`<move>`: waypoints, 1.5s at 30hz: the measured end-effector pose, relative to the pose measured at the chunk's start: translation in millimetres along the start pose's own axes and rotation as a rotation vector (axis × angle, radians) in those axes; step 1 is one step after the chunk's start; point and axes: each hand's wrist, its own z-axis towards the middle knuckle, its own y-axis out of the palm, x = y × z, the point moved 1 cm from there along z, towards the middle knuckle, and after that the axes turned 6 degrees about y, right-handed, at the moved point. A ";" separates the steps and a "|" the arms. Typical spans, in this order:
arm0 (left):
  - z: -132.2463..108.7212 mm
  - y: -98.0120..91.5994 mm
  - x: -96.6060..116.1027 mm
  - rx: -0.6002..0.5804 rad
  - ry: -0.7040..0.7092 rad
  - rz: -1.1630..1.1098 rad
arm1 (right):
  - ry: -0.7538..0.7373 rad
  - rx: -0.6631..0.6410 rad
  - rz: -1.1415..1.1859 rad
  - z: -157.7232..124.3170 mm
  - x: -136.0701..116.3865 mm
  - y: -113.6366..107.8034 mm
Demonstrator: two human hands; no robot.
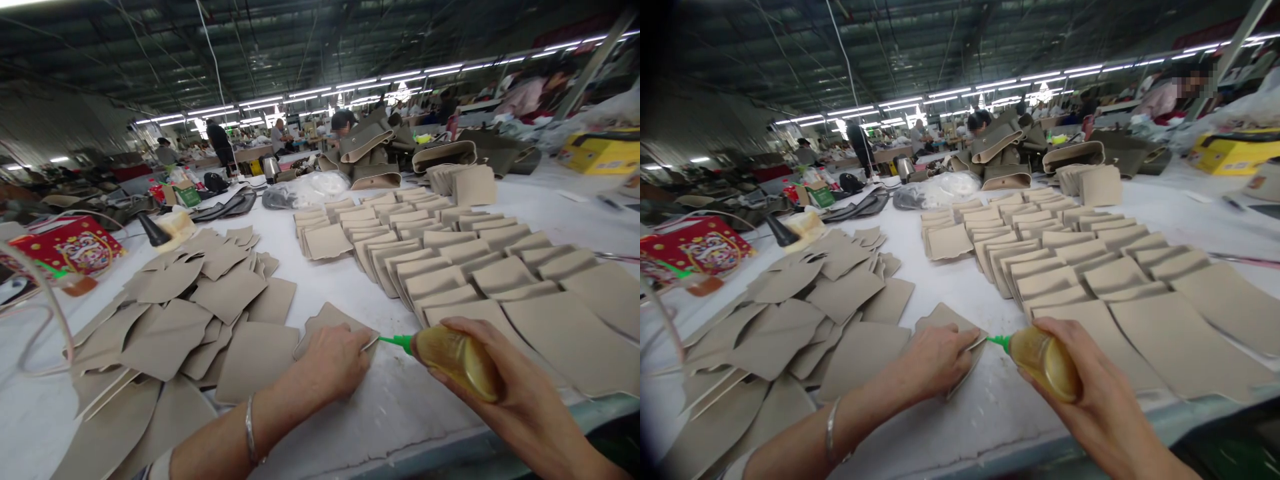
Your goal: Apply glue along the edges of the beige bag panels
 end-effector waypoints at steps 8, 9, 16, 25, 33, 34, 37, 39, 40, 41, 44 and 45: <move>2.3 1.5 -4.6 0.005 0.054 -0.015 | 0.045 0.040 0.016 3.2 1.2 -0.5; 2.2 0.8 -4.3 0.002 0.058 -0.018 | 0.041 0.048 0.011 3.1 1.2 -0.4; 0.1 1.0 -2.1 0.012 0.048 -0.023 | 0.023 0.036 0.013 0.5 2.7 -0.5; -2.1 3.6 -1.9 0.012 0.056 -0.013 | 0.070 0.068 0.069 -2.4 10.2 1.5; -3.0 0.6 -5.1 -0.006 0.091 -0.011 | 0.160 0.099 0.146 -5.8 11.7 3.0; -3.4 0.7 -5.9 -0.010 0.097 -0.014 | 0.165 0.079 0.146 -7.7 12.6 3.6; -4.7 1.5 -8.3 -0.012 0.111 -0.029 | 0.148 -0.043 0.172 -13.6 15.6 5.4; -5.4 2.4 -9.6 -0.007 0.112 -0.036 | 0.146 -0.077 0.181 -15.8 18.0 5.5; -5.6 2.8 -10.1 -0.004 0.113 -0.040 | 0.153 -0.062 0.180 -16.4 18.9 5.1; -5.9 3.2 -10.5 -0.003 0.115 -0.045 | 0.165 -0.029 0.175 -16.9 19.6 4.6; -6.2 4.4 -11.3 -0.003 0.124 -0.066 | 0.196 -0.005 0.164 -19.6 18.3 4.0; -6.2 4.9 -11.5 -0.006 0.124 -0.072 | 0.204 -0.035 0.182 -21.1 16.9 4.2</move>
